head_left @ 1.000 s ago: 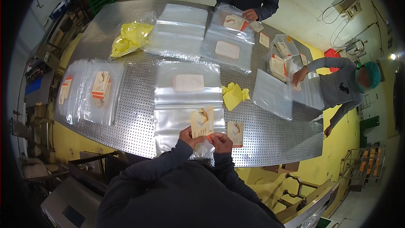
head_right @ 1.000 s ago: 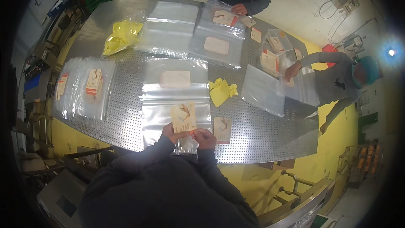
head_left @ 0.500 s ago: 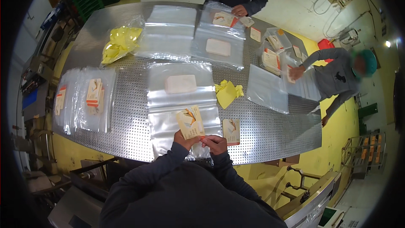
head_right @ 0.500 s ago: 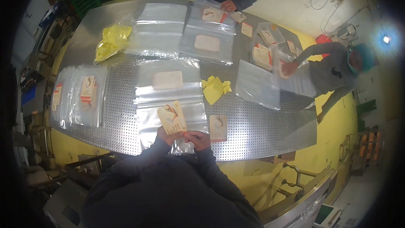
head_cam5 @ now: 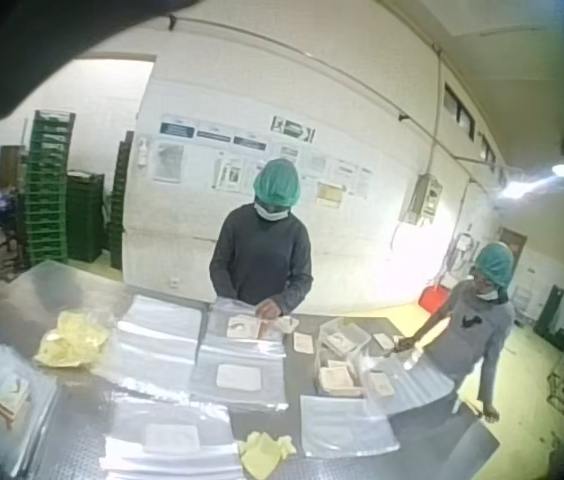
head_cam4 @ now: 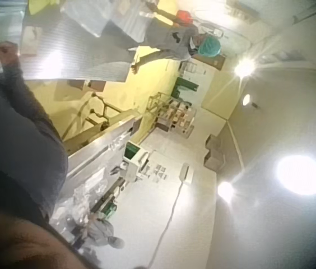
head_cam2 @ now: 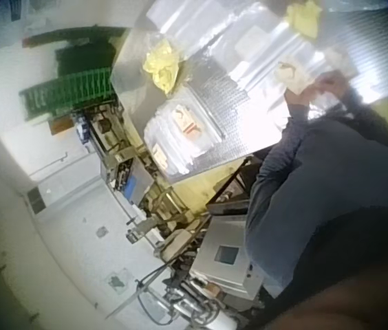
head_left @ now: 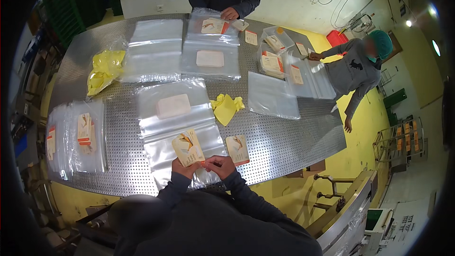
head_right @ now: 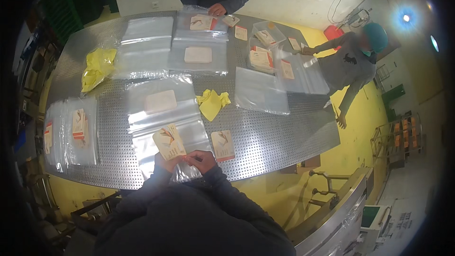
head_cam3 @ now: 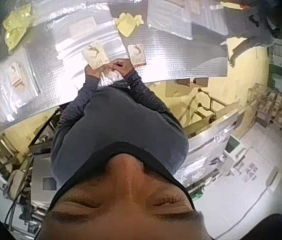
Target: The person places small rectangular boxes into clear plastic bags on a perforated metal table. They handle the items one at a time, arranging them in a row. Other workers are visible in the background performing similar tasks.
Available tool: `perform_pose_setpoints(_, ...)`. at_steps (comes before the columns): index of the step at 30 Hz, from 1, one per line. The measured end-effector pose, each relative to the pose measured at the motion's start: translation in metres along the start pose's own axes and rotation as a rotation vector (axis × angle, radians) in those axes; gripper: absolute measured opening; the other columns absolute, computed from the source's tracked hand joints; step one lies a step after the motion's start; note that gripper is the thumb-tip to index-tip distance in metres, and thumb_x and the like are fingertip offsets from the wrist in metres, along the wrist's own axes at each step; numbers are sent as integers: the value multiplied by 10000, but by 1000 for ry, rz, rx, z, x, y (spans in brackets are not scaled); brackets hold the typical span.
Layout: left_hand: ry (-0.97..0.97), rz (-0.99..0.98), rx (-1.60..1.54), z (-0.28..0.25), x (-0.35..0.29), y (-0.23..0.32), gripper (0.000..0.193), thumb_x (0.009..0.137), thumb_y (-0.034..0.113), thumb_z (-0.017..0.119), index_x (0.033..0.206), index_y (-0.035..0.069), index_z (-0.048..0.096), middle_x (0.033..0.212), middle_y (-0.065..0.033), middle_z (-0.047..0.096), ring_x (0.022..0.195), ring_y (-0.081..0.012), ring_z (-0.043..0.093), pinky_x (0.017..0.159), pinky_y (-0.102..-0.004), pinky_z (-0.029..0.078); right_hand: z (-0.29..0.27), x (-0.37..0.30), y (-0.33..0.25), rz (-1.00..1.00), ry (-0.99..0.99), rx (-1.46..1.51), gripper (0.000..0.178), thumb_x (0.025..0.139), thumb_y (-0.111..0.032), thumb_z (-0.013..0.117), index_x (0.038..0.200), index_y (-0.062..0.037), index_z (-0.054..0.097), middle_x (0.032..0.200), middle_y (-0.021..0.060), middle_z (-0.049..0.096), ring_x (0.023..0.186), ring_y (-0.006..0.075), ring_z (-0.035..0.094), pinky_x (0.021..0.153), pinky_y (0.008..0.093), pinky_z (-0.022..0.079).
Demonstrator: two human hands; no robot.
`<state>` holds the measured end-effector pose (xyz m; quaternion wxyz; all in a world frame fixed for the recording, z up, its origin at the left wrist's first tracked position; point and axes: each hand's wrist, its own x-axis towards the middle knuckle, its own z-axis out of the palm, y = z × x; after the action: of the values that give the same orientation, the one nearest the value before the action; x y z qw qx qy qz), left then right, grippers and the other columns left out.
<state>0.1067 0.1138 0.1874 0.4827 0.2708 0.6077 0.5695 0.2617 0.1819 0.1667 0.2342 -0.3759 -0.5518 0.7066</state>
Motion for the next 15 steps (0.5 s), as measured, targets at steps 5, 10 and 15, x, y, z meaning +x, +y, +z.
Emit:
perform_pose_setpoints(5,-16,31,74,3,-4,0,197,726,17,679,901,-45,612,838,-106,671,735,-144,645,662,-260,514,-1,6,11,-131,43,-307,102,783,-70,648,801,22,607,704,18,614,643,44,537,606,197,445)
perform_pose_setpoints(10,92,139,274,9,-5,-5,225,713,51,679,914,-28,616,813,-130,672,738,-169,655,648,-279,509,16,11,31,-82,188,-362,106,762,-69,643,738,7,574,652,-5,595,601,22,503,556,187,415)
perform_pose_setpoints(15,139,163,330,9,-5,-1,229,700,59,667,911,-16,617,793,-146,667,726,-184,659,643,-286,509,20,12,31,-81,186,-407,101,755,-61,639,762,23,584,653,3,599,597,20,512,552,186,419)
